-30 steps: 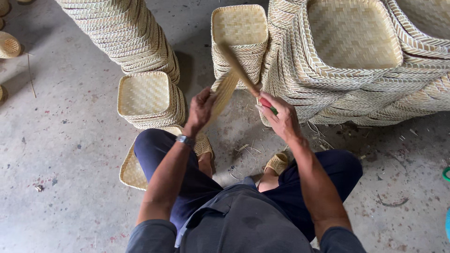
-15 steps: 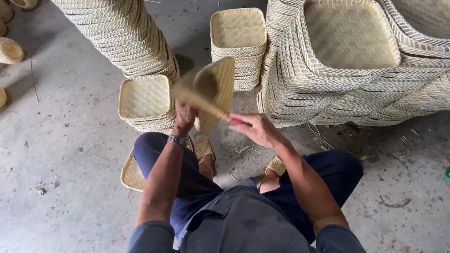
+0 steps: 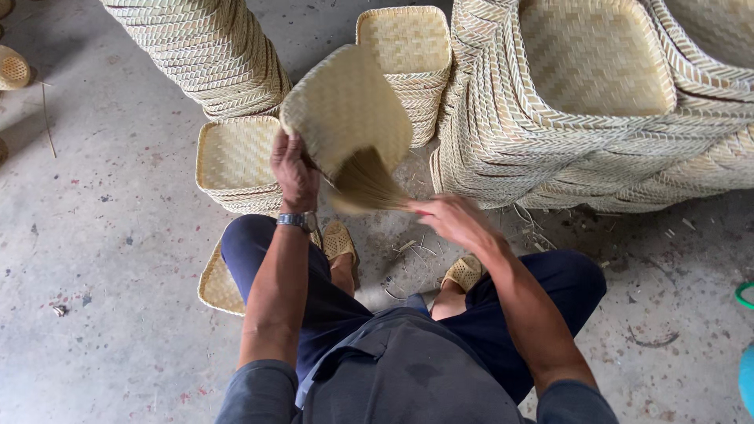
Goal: The person cleans woven square trays by brushing the interior and exterior surfaces with a small handheld broom.
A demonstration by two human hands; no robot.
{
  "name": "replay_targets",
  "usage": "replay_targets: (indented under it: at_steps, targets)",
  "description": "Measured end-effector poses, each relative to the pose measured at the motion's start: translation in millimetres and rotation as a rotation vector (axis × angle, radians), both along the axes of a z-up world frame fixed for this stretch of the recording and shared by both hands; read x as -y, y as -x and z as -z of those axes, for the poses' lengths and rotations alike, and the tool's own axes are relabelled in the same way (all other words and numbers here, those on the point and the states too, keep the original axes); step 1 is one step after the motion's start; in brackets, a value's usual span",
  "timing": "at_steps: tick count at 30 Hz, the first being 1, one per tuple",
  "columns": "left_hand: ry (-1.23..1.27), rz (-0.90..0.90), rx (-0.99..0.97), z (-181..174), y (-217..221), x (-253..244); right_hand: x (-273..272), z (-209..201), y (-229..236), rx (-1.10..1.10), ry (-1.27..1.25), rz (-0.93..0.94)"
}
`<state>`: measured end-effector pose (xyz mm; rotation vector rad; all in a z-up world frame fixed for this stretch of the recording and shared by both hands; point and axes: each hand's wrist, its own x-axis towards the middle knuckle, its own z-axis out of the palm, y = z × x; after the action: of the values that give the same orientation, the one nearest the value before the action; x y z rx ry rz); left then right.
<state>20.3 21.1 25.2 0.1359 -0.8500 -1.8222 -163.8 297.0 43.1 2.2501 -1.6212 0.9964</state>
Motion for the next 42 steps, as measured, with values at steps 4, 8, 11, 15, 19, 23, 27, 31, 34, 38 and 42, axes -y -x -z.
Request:
replay_targets:
  at_steps: [4,8,11,15,19,23,27,31,34,38,42]
  targets:
    - [0.101,0.066,-0.219,15,-16,25,-17,-27,31,0.271,-0.442,0.633]
    - [-0.073,0.031,0.05,15,-10,26,20,-42,71,0.287,-0.308,0.645]
    - [-0.126,-0.051,0.032,15,-11,27,18,-29,66,0.384,-0.503,0.611]
    - [-0.222,-0.232,-0.047,51,2,36,14,-4,-15,0.927,-0.692,0.231]
    - [-0.298,-0.398,-0.009,101,17,32,7,-33,-51,1.028,-0.29,0.28]
    - [-0.474,-0.438,0.046,103,14,25,13,-57,-28,0.558,0.487,0.405]
    - [-0.434,-0.356,0.038,74,16,0,39,-1,-46,0.376,0.05,0.496]
    - [-0.17,-0.341,0.075,59,13,-4,6,60,-48,0.425,-0.266,0.567]
    - [0.067,-0.277,0.001,44,7,19,-26,100,-16,0.439,-0.31,0.586]
    - [0.173,-0.232,0.166,-12,40,51,-52,156,4,0.381,-0.328,0.5]
    - [0.575,-0.065,0.454,-40,105,71,-57,175,-4,0.62,-0.606,0.499]
